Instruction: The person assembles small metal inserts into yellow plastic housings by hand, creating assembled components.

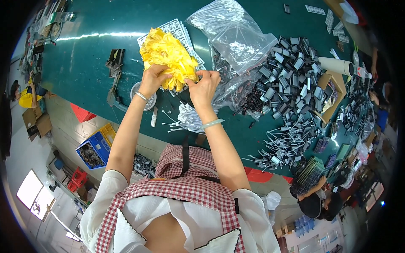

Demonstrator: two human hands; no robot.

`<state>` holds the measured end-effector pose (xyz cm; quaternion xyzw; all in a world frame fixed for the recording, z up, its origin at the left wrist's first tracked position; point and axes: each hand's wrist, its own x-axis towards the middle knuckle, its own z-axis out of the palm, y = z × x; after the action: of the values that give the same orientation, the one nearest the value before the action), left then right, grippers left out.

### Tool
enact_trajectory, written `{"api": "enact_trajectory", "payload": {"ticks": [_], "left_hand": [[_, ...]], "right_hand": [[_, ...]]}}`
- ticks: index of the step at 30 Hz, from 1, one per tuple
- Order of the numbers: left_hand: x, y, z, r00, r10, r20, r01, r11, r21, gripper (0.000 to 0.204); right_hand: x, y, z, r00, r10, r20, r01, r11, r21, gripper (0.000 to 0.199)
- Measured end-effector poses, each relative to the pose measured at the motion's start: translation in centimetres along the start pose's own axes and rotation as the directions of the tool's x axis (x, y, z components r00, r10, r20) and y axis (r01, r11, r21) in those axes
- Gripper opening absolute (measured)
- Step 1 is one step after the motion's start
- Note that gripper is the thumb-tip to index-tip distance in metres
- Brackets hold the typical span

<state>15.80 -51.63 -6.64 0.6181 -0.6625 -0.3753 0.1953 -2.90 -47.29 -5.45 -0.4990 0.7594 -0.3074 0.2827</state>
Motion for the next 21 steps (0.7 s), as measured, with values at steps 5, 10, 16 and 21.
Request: {"api": "enact_trajectory", "payload": {"ticks": [5, 10, 16, 21], "left_hand": [[-0.3, 2.1, -0.8, 0.994, 0.098, 0.037, -0.104, 0.973, 0.208, 0.028], [-0.6, 4.7, 0.7, 0.99, 0.132, 0.053, -0.138, 0.802, 0.581, 0.024], [0.8, 4.4, 1.9, 0.943, -0.327, -0.056, 0.327, 0.887, 0.325, 0.033], [1.2, 1.6, 1.4, 0.702, -0.66, 0.267, 0.708, 0.607, -0.362, 0.021]], "right_hand": [[0.0, 0.0, -0.1, 1.0, 0.0, 0.015, 0.0, 1.0, -0.008, 0.04], [-0.1, -0.1, 0.0, 1.0, 0.005, 0.002, -0.005, 1.0, 0.001, 0.04], [-0.2, -0.2, -0.1, 1.0, 0.026, -0.006, -0.026, 1.0, -0.01, 0.038], [-0.2, -0.5, -0.1, 0.999, 0.032, -0.011, -0.032, 0.999, 0.026, 0.038]]}}
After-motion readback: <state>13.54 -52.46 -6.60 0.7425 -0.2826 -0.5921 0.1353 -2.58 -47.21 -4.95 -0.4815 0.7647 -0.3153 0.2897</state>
